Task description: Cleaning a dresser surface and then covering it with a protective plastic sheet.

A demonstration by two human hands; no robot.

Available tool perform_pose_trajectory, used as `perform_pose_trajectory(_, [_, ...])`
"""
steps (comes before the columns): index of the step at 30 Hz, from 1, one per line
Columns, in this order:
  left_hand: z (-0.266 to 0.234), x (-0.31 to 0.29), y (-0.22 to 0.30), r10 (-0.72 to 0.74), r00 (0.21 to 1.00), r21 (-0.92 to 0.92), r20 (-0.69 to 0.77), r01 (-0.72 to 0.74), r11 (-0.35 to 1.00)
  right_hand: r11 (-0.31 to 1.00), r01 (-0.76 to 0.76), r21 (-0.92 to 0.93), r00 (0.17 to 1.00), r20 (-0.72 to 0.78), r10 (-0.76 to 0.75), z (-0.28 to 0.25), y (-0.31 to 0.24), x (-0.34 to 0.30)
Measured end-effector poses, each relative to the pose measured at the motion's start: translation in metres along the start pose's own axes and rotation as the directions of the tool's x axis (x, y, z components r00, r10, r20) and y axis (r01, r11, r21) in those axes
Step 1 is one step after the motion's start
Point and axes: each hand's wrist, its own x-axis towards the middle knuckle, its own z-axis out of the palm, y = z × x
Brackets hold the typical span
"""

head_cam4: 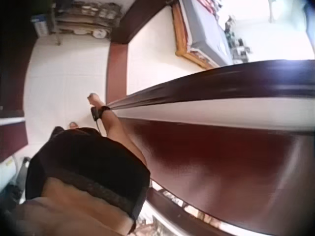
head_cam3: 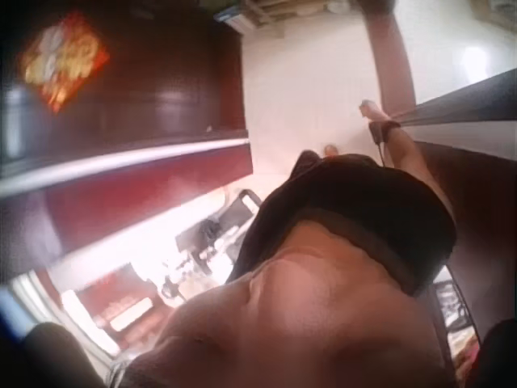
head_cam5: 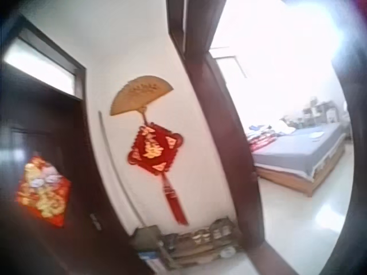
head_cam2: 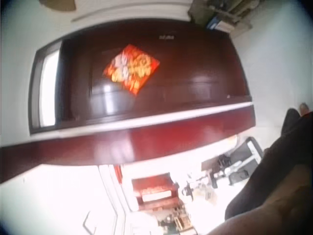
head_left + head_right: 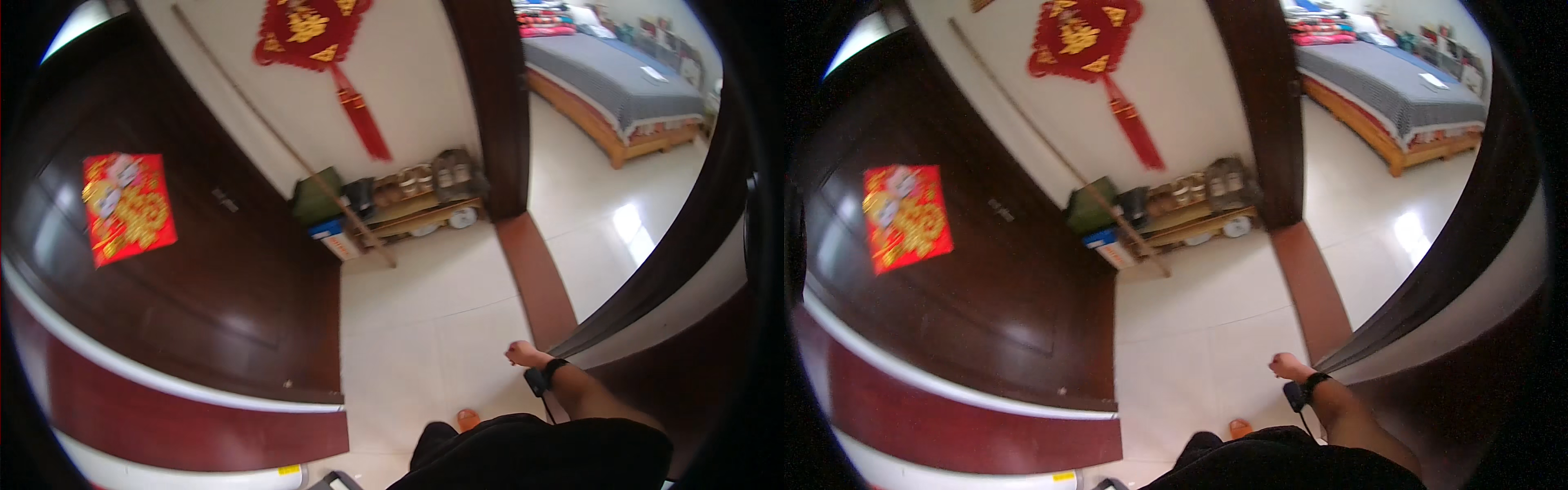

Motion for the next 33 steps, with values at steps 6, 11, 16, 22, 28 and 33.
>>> perform_pose_trajectory(6, [-0.041,0.174,0.174,0.113,0.984,0.078,0.140,-0.125,0.989,0.991,0.050,0.126,0.988,-0.149,-0.030,-0.090,-0.061,0.082])
perform_pose_trajectory(11, [-0.017,0.313,0.337,0.243,0.911,0.217,0.332,-0.325,0.920,0.969,-0.021,0.248,0.905,-0.407,0.124,-0.184,-0.021,0.110])
perform_pose_trajectory(16, [0.029,0.437,0.533,0.339,0.809,0.302,0.479,-0.515,0.802,0.920,-0.389,0.058,0.737,-0.579,0.348,-0.215,0.102,0.096])
perform_pose_trajectory(22, [0.134,0.529,0.836,0.536,0.668,0.048,0.516,-0.647,0.761,0.620,-0.325,0.714,0.451,-0.459,0.765,-0.242,0.099,0.024])
perform_pose_trajectory(28, [0.242,0.424,1.042,0.644,0.476,-0.103,0.599,-0.752,0.651,0.676,-0.589,0.443,0.664,-0.213,0.717,-0.172,0.233,0.029])
perform_pose_trajectory(33, [0.337,0.453,1.053,0.444,0.377,0.170,0.813,-0.882,0.439,0.602,-0.531,0.596,0.516,-0.336,0.788,-0.288,0.249,0.059])
